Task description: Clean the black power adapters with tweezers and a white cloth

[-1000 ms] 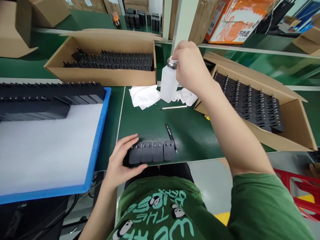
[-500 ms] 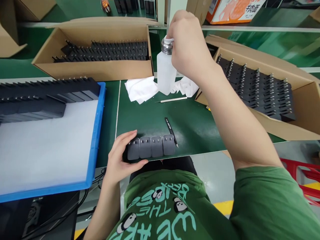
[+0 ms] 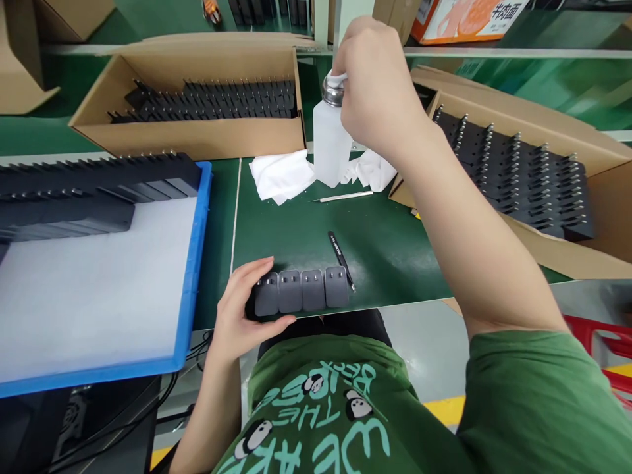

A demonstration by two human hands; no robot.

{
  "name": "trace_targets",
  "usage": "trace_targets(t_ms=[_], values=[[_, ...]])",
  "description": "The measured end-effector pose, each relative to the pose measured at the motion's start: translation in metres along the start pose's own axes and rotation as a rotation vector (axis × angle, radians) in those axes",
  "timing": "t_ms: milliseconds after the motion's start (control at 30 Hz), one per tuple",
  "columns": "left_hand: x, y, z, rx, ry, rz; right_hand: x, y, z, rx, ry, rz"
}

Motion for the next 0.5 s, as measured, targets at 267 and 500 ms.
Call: trace_targets(t_ms=[267, 500], values=[[0.001, -0.002, 0.0015, 0.006, 0.012, 0.014, -0.0011, 0.0019, -0.0058, -0.087, -0.009, -0.001], [0.001, -0.0032, 0.0007, 0.007, 0.014, 0.02, 0.0025, 0.0022, -0.0019, -0.083, 0.02, 0.027]])
Point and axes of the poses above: each hand's wrist, its own x-axis away from the middle knuckle, its own y-axis out of the back of the hand, z = x × y, the point moved 9 cm from there along -x, towards the middle knuckle, and after that the axes turned 7 degrees about -y, right-handed, at the moved point
